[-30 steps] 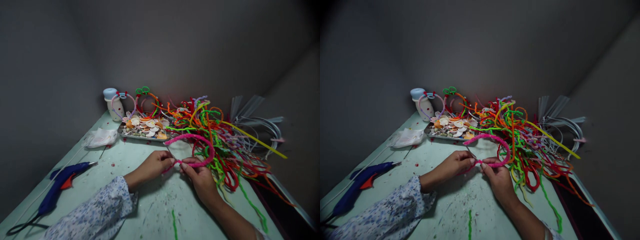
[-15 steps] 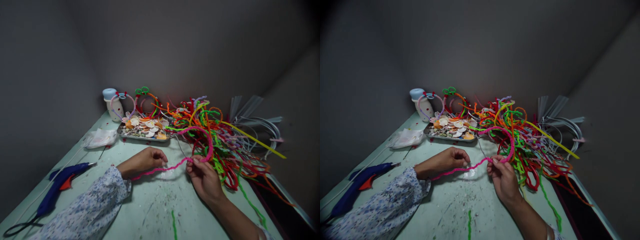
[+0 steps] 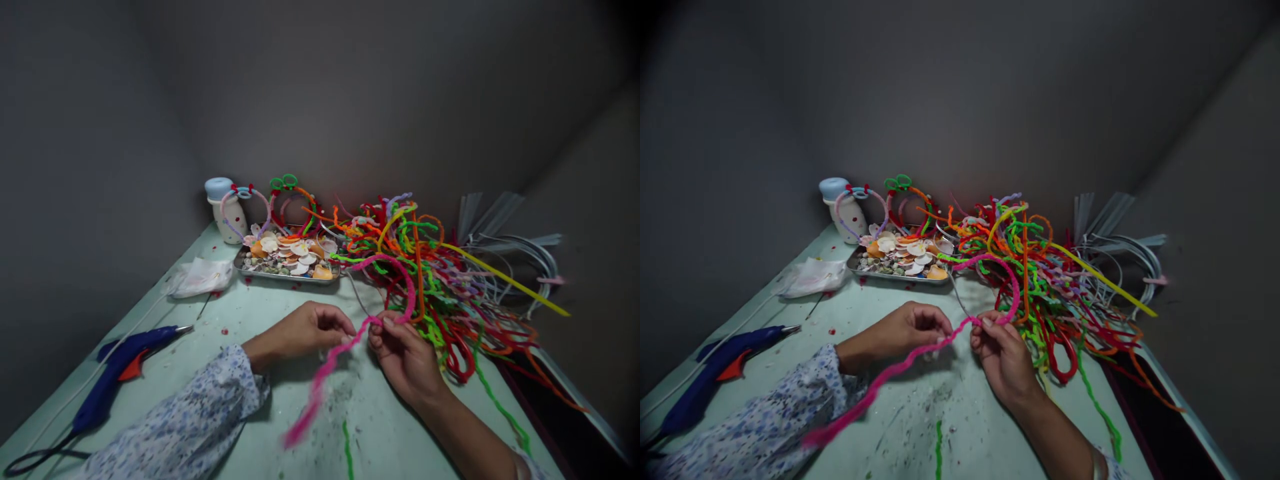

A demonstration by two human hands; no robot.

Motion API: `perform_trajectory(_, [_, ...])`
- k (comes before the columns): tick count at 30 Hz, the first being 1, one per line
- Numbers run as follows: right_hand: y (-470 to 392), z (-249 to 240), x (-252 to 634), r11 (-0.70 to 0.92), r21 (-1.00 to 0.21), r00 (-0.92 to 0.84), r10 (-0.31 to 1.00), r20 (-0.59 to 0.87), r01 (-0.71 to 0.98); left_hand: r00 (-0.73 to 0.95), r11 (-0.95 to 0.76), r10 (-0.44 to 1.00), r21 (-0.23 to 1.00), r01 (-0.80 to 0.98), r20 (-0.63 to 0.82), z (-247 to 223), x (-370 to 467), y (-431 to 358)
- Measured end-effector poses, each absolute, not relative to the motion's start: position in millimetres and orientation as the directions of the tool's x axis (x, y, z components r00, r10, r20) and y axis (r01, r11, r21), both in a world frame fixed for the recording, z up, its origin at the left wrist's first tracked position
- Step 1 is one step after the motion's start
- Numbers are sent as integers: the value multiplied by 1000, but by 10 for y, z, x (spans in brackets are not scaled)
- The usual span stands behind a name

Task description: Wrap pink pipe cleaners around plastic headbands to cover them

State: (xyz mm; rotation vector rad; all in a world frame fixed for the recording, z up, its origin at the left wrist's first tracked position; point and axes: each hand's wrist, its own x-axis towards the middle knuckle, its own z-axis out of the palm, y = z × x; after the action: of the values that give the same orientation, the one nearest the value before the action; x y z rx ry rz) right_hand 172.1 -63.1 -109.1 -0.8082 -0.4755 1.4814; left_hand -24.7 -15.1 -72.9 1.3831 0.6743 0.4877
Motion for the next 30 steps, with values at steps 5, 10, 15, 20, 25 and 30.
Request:
perform_trajectory(5, [-657,-1082,1676,-191,-746,-72,979,-189,-638,560,-15,829,1000,9,7,-850,-96,-214])
perform_trajectory(10, [-671,-1073,1647,-272,-745,-133,961,-242,-609,480,-103,875,993,51,66,-821,-65,-265])
perform_trajectory(15, [-690,-1072,1641,-289,-756,-189,957,-220,-587,482,-148,869,988,33,114,-845,-100,-270])
perform_trajectory(20, [-707,-1083,1643,-312,-740,-225,949,-219,-595,499,-185,853,983,19,151,-864,-131,-262])
perform_trajectory(25, [-693,-1098,1652,-351,-713,-256,936,-243,-607,571,-161,811,987,7,129,-845,-157,-234])
perform_trajectory(30, [-691,-1120,1676,-372,-711,-290,926,-241,-597,617,-171,777,985,15,125,-821,-172,-211])
